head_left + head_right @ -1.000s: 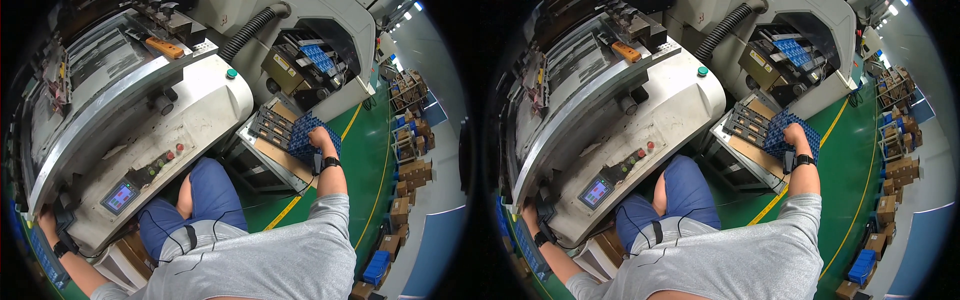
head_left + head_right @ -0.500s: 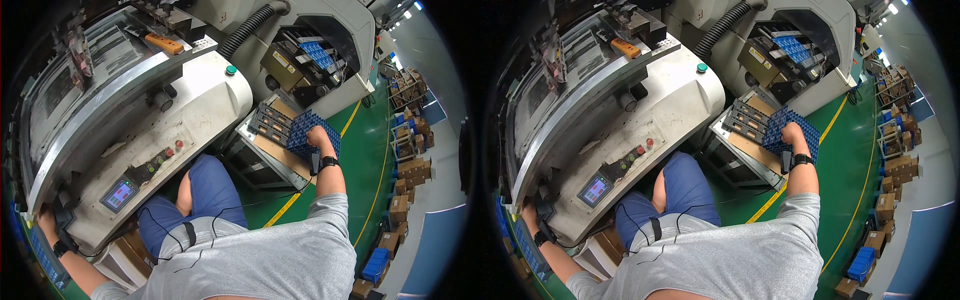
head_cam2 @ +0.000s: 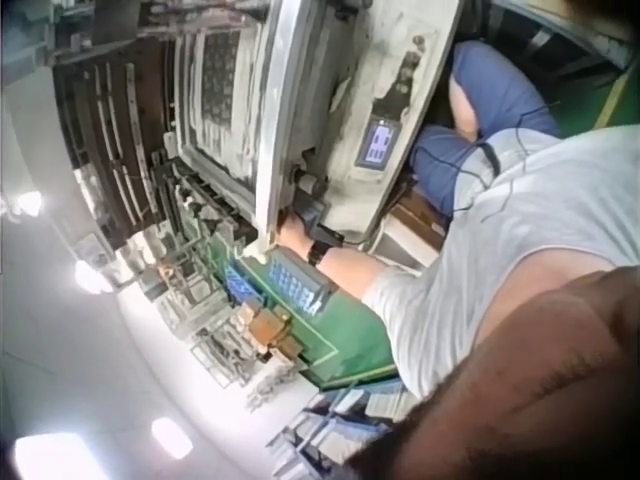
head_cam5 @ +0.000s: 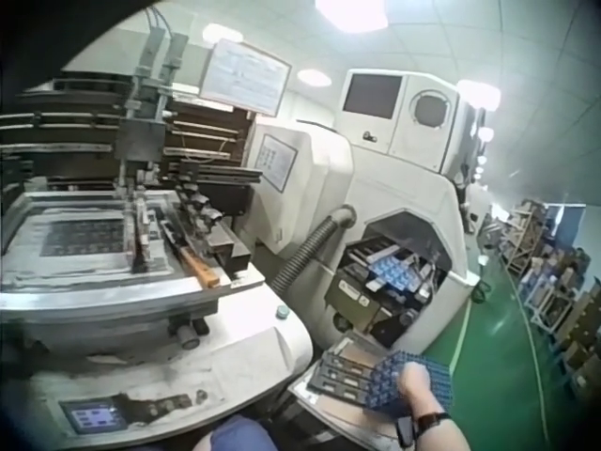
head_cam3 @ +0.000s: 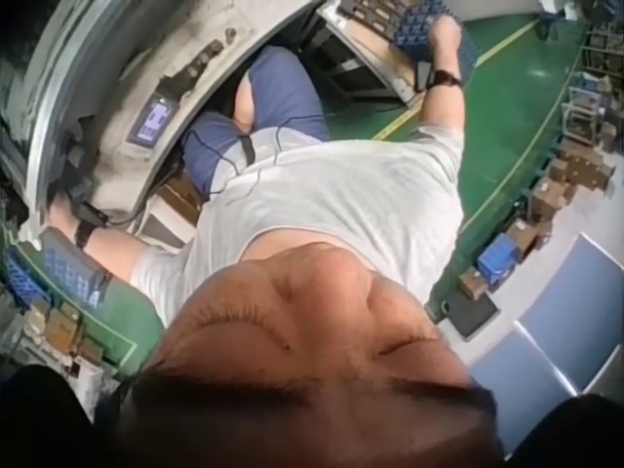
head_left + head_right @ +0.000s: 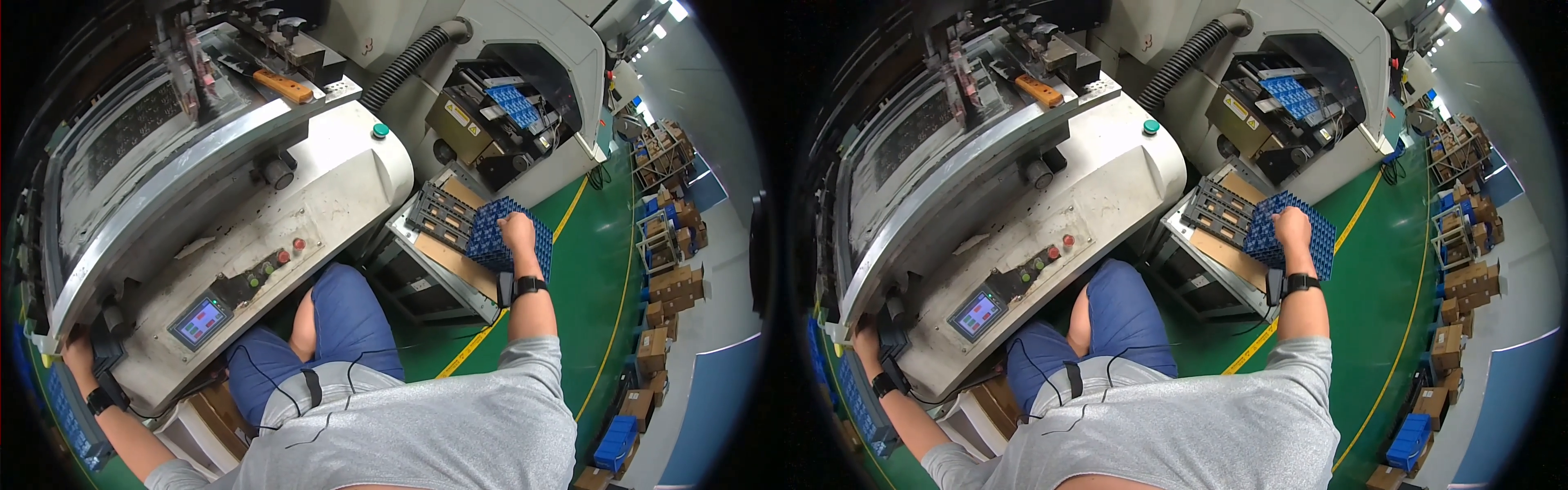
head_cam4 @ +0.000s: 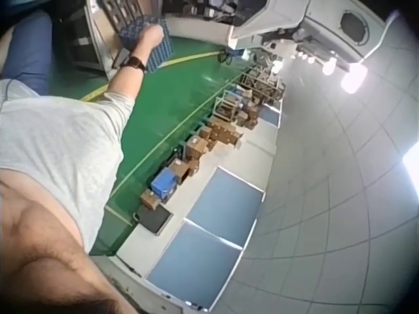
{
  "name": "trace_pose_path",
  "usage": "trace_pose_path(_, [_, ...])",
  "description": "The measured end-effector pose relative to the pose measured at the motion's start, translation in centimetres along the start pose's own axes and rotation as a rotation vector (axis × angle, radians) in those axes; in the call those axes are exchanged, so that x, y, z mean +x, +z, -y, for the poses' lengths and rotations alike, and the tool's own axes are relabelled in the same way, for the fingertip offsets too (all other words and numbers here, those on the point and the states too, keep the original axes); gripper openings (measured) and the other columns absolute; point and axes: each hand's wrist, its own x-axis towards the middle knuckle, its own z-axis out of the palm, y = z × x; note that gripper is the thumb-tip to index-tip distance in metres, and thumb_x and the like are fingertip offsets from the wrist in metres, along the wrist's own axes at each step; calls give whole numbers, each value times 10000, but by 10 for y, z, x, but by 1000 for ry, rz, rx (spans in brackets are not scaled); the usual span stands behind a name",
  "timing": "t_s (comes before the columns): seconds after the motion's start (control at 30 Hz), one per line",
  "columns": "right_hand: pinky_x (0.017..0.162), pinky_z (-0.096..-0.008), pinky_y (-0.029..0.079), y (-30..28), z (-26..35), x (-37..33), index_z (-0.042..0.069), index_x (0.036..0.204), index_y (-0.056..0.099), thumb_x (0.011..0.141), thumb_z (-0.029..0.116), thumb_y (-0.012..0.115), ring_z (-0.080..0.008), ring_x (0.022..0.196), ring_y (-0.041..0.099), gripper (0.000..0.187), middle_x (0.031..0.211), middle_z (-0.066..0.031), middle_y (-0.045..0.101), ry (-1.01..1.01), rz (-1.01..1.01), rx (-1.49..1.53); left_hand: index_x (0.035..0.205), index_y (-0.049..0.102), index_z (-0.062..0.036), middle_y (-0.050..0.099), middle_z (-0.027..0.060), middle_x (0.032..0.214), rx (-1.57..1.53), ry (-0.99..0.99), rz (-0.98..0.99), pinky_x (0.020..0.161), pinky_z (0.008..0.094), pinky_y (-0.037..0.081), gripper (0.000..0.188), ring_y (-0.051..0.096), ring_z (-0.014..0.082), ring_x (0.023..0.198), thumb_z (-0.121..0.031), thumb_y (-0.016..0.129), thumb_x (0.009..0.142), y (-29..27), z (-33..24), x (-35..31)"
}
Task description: The person picks up a circuit board from a stack, places it onto the machine bed, and presses a button to start the cycle. Once the machine finishes, they remove the board, place it into a tray, and repeat the process.
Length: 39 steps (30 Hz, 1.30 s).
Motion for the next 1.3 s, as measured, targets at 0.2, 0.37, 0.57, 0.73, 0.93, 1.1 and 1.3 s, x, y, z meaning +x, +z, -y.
trace_pose_path(0.2, [782, -459, 531, -11, 118, -63, 53, 844, 715, 862, 310, 674, -385, 849, 669, 262, 855, -200, 694, -380, 87, 243, 939, 723, -91, 699, 127, 937, -23, -26, 3, 705, 454, 532, 167, 668, 352, 843, -234, 647, 899, -17, -14, 17])
trace_pose_path(0.37, [790, -498, 514, 49, 238, -125, 65, 855, 715, 850, 312, 674, -397, 887, 655, 251, 881, -190, 692, -781, 283, 270, 984, 714, -83, 699, 170, 941, 24, -177, 208, 707, 482, 527, 233, 672, 362, 820, -262, 578, 924, -52, -1, -12])
trace_pose_path(0.57, [899, -486, 513, 119, 270, -189, 130, 1228, 629, 836, 231, 688, -385, 1081, 614, 409, 1159, -192, 660, -961, 425, 390, 1184, 640, -37, 679, 218, 1135, -351, -903, 266, 914, 456, 512, 576, 643, 393, 1066, -374, 794, 743, -172, -124, 78])
trace_pose_path(0.73, [777, -468, 546, 158, 277, -209, 78, 826, 733, 807, 260, 730, -373, 844, 677, 182, 833, -177, 699, -992, 429, 291, 1206, 637, -78, 589, 159, 1276, -56, -679, 33, 1032, 425, 406, 642, 551, 331, 1199, -536, 740, 769, -196, -117, 29])
trace_pose_path(0.93, [721, -472, 526, 158, 275, -213, 39, 804, 695, 831, 203, 709, -399, 796, 658, 166, 809, -182, 682, -995, 293, 468, 642, 539, -14, 547, 114, 618, -384, -1007, -298, 549, 420, 368, 523, 517, 277, 581, -446, 647, 917, -210, -131, -40])
trace_pose_path(1.1, [716, -474, 522, 154, 282, -219, 36, 813, 687, 832, 196, 706, -399, 794, 656, 163, 819, -186, 679, -1001, 288, 440, 548, 377, -138, 339, -16, 490, -1074, -1399, -125, 476, 304, 257, 695, 340, 126, 466, -644, 282, 1015, -161, -170, -77])
trace_pose_path(1.3, [718, -469, 522, 152, 276, -220, 46, 817, 683, 833, 196, 705, -392, 796, 658, 153, 823, -182, 681, -960, 292, 408, 644, 469, -145, 335, -51, 510, -1758, -1415, -340, 434, 272, 222, 539, 304, 99, 432, -543, 443, 1007, -155, -174, -32])
